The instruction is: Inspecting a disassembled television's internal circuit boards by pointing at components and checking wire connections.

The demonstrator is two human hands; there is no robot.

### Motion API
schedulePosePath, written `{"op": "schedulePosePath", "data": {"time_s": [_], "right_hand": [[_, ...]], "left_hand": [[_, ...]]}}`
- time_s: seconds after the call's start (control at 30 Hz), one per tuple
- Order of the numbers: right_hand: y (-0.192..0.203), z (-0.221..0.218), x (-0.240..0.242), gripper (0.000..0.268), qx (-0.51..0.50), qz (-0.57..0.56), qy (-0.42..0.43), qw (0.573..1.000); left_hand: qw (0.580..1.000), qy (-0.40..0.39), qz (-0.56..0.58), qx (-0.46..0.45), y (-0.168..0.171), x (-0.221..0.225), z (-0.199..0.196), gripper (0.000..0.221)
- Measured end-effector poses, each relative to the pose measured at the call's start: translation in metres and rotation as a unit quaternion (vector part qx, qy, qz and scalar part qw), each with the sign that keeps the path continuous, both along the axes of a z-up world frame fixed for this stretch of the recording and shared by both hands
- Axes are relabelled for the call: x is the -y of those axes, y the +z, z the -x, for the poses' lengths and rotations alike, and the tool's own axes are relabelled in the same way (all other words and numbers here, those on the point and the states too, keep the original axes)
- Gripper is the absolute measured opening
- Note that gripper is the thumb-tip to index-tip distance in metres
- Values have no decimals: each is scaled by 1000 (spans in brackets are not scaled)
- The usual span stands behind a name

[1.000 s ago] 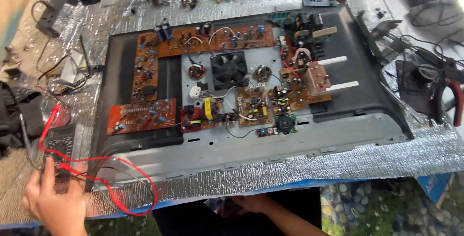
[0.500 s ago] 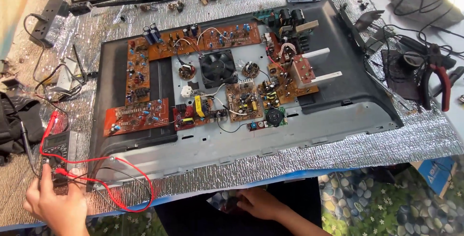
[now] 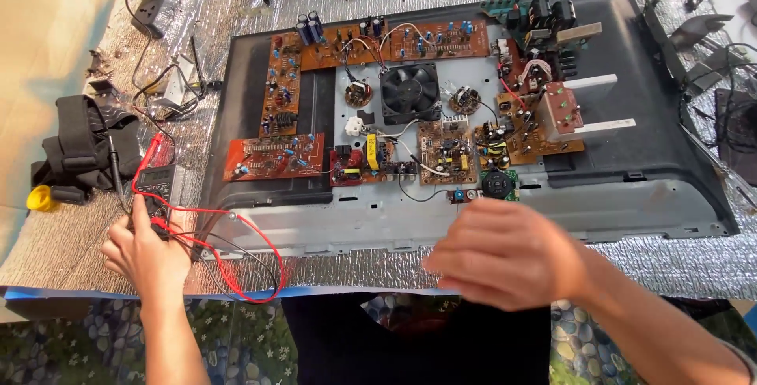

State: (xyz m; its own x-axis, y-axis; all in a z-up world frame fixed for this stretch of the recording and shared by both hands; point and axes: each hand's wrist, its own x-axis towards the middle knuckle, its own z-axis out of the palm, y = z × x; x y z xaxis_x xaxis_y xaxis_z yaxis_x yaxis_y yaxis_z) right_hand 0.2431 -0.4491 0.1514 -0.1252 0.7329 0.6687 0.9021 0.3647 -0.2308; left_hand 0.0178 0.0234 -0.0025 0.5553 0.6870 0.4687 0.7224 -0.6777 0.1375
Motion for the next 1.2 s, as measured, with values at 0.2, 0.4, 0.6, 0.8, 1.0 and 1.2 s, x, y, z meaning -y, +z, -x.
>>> {"op": "schedulePosePath", "data": {"time_s": [0.2, 0.4, 0.6, 0.8, 1.0, 1.2], "right_hand": [[35, -103, 10, 24, 58, -132, -210, 967], [13, -125, 31, 22, 19, -128, -305, 944], [12, -115, 26, 26, 18, -2, -321, 947], [9, -107, 21, 42, 16, 24, -339, 940], [17, -108, 40, 39, -26, -51, -375, 925], [23, -109, 51, 27, -23, -115, -402, 908]], "left_hand": [[999, -13, -10, 33, -11, -6, 5, 67], [928, 66, 366, -15, 76, 37, 15, 94], [971, -207, -27, 113, 134, 145, -25, 74], [888, -459, -27, 12, 188, 263, -150, 39], [810, -554, -182, -56, 166, 272, -253, 33], [797, -562, -168, -145, 148, 269, -284, 64]]}}
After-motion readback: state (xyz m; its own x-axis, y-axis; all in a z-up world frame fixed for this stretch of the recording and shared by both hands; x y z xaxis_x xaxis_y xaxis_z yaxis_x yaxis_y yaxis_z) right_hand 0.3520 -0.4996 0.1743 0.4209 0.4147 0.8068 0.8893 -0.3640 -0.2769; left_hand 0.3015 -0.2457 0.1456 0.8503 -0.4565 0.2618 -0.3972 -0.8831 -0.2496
